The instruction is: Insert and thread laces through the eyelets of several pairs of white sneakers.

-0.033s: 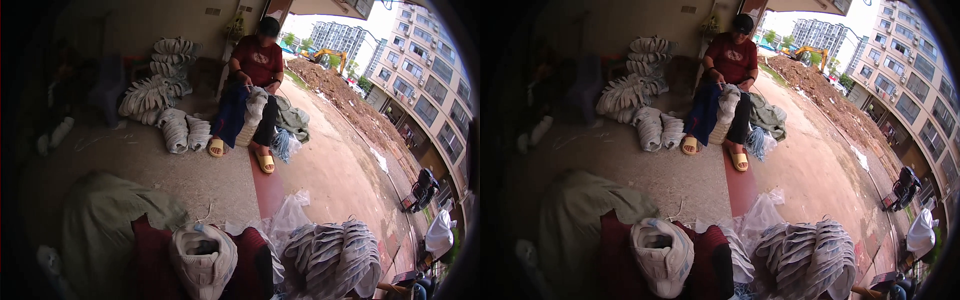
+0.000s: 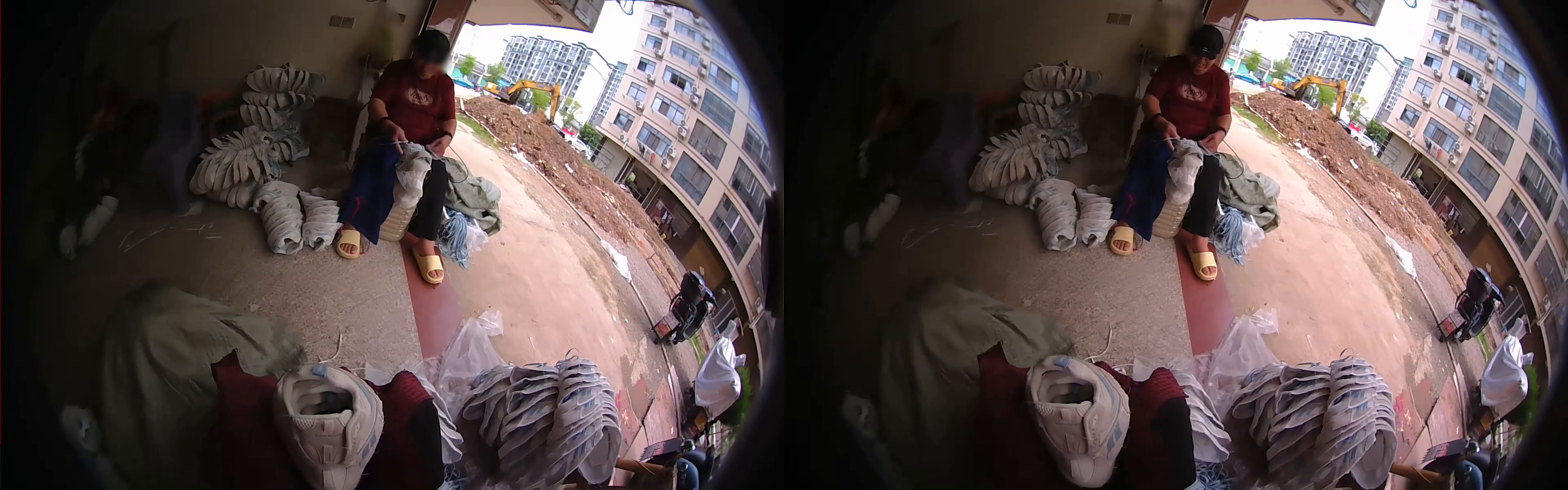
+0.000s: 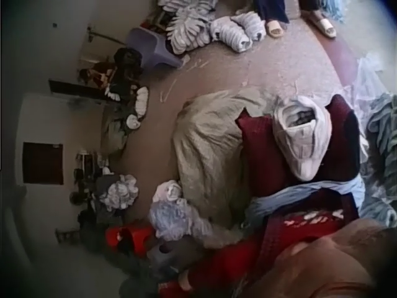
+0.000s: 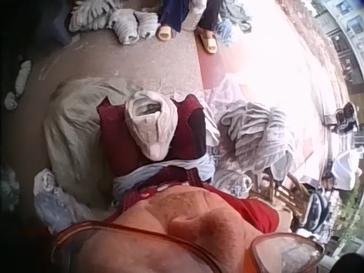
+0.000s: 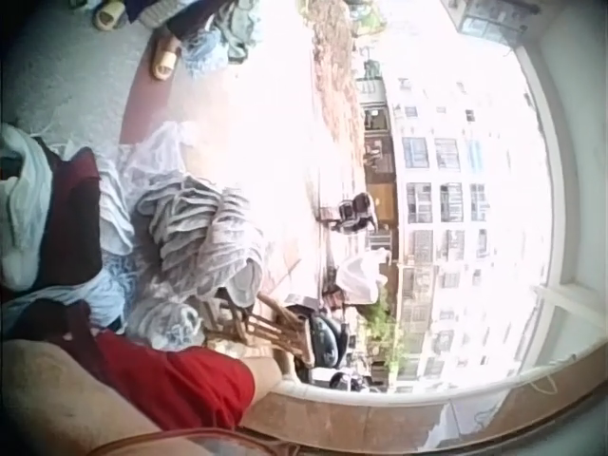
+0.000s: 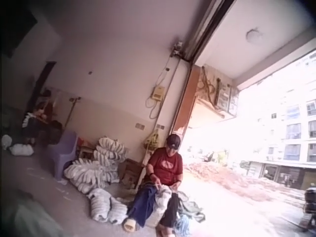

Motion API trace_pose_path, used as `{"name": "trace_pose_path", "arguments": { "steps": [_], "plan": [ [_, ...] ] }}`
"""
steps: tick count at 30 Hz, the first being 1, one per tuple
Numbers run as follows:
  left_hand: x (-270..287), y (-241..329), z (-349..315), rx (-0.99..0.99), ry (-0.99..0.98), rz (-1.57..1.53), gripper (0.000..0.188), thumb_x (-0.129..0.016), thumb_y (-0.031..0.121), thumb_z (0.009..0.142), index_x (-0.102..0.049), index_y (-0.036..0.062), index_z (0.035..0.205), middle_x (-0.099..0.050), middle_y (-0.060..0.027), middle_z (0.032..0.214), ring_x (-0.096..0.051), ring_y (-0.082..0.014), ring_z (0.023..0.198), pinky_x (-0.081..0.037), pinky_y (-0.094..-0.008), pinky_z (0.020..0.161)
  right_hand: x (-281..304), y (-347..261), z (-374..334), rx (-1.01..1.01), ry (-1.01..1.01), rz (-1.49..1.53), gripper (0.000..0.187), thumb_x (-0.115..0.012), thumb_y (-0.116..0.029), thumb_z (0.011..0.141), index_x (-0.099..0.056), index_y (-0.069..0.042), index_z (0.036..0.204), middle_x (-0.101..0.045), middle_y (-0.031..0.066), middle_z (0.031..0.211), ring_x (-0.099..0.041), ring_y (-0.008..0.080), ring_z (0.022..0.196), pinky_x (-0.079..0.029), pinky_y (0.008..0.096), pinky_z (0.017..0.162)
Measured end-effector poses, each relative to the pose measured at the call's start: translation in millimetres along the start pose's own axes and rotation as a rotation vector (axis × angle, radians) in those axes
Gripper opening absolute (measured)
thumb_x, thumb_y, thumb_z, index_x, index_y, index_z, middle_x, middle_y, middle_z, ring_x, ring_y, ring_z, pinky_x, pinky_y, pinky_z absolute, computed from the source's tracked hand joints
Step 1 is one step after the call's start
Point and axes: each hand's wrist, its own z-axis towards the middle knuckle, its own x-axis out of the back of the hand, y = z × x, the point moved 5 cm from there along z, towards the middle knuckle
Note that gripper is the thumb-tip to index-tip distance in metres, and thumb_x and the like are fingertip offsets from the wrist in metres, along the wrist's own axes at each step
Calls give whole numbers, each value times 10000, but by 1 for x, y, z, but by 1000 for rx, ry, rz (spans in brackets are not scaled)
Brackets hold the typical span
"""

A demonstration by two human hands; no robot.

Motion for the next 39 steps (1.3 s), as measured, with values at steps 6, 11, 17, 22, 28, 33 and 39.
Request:
{"name": "trace_pose_path", "arguments": {
  "steps": [6, 11, 17, 22, 28, 33, 39],
  "plan": [
    [-6, 18, 22, -23, -43, 42, 409, -648, 281, 938, -605, 39, 1266, -652, -173, 1197, -681, -279, 1026, -604, -405, 740, -9, 18, -32, 0, 58, 34, 228, -518, -173, 975, -637, -36, 1113, -696, 55, 971, -645, 116, 859, -503, 277, 766],
    [-23, 14, 55, 27, -125, 27, 410, -646, 283, 939, -604, 39, 1267, -650, -178, 1199, -680, -281, 1037, -605, -406, 743, -18, 44, -60, -80, 68, 97, 233, -517, -178, 975, -634, -38, 1120, -695, 55, 976, -643, 116, 863, -502, 277, 770],
    [-48, -49, 37, 187, -199, -11, 412, -644, 285, 940, -604, 39, 1268, -647, -184, 1201, -678, -283, 1050, -607, -408, 746, -92, 97, -94, -193, 1, 236, 238, -515, -184, 975, -629, -41, 1127, -694, 56, 982, -641, 116, 867, -500, 278, 775],
    [-25, -19, 19, 96, -88, -6, 413, -642, 287, 941, -603, 39, 1269, -645, -189, 1203, -676, -285, 1060, -609, -410, 749, -29, 5, -96, 563, 907, 558, 126, -490, -54, 882, -604, -32, 932, -663, 19, 828, -601, 77, 709, -465, 211, 640],
    [-4, -43, -47, 64, 31, -5, 414, -640, 289, 942, -602, 39, 1270, -643, -196, 1205, -674, -287, 1073, -610, -412, 753, -39, -61, -93, 820, 942, 366, 195, -467, -19, 913, -582, -31, 1069, -640, 8, 944, -618, 75, 782, -457, 197, 603],
    [66, -2, -22, -459, 280, 175, 304, -579, 139, 945, -537, -89, 1142, -669, -247, 814, -718, -380, 724, -622, -441, 595, -10, -137, -107, 1023, 1130, 150, 212, -598, -165, 981, -604, 5, 1107, -668, 51, 901, -619, 90, 736, -451, 215, 574],
    [19, 156, -51, -649, 689, 357, 185, -518, 124, 978, -575, -37, 1049, -656, -138, 746, -670, -205, 562, -574, -313, 489, 17, -218, -138, 1212, 1169, 120, 267, -591, -272, 991, -605, -22, 899, -544, -23, 715, -450, 37, 585, -358, 208, 539]
  ]
}}
